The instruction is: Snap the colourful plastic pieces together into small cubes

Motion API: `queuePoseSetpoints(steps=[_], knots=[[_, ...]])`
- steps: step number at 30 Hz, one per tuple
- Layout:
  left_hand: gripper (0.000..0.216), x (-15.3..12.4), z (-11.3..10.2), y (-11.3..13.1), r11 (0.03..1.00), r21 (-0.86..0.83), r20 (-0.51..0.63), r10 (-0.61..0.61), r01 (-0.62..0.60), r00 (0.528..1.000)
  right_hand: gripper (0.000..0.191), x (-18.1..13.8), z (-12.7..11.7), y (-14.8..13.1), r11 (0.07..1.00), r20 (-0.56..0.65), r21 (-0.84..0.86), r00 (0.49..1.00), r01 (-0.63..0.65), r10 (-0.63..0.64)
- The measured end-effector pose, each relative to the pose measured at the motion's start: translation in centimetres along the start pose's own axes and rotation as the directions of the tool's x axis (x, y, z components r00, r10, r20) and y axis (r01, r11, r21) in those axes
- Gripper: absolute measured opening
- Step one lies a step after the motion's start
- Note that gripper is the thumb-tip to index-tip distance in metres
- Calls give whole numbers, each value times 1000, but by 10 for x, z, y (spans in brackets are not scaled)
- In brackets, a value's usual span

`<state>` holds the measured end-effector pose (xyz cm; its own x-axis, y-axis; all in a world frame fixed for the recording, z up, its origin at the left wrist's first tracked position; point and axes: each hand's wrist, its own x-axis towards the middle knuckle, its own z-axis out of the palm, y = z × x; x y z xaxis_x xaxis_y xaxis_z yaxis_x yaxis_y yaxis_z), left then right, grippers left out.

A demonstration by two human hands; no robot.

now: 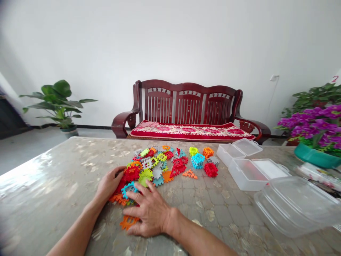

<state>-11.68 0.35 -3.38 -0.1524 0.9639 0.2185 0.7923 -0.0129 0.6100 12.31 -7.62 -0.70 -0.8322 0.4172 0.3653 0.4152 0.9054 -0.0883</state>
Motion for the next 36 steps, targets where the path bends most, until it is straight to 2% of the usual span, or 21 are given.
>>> queuePoseSetpoints(steps=[6, 11, 15, 17, 19, 23, 25, 28, 30, 34, 36], knots=[[40, 1, 1, -2, 996, -89, 39, -18, 21, 999, 42, -6, 1, 24, 977, 7, -9, 977, -213, 213], [51, -3, 4, 6, 969, -218, 61, 132, -116, 989, 40, -21, -2, 46, 933, -52, -37, 933, -358, 356], [57, -11, 8, 15, 960, -162, 51, 241, -231, 969, 34, -30, -4, 61, 892, -106, -36, 890, -450, 444], [61, -14, 13, 17, 962, -123, 43, 250, -243, 967, 27, -32, -4, 67, 879, -145, -16, 871, -476, 469], [63, -17, 21, 18, 972, -77, 6, 222, -220, 975, 22, -34, -4, 73, 855, -219, -6, 835, -519, 506], [62, -23, 36, 22, 983, -32, -72, 180, -182, 981, 20, -39, -4, 83, 762, -389, -24, 708, -647, 589], [61, -25, 39, 26, 980, -78, -98, 177, -185, 979, 21, -42, -4, 90, 723, -456, -38, 655, -690, 602], [59, -26, 40, 30, 958, -194, -124, 188, -209, 974, 25, -47, -3, 101, 670, -525, -79, 602, -738, 602], [57, -23, 38, 31, 946, -239, -143, 191, -221, 971, 31, -50, 0, 107, 615, -518, -114, 575, -780, 634], [51, -15, 35, 25, 965, -205, -219, 118, -164, 969, 37, -52, 8, 116, 492, -391, -135, 503, -860, 771], [51, -10, 34, 20, 979, -174, -258, 61, -108, 964, 37, -52, 11, 117, 493, -337, -133, 507, -860, 793]])
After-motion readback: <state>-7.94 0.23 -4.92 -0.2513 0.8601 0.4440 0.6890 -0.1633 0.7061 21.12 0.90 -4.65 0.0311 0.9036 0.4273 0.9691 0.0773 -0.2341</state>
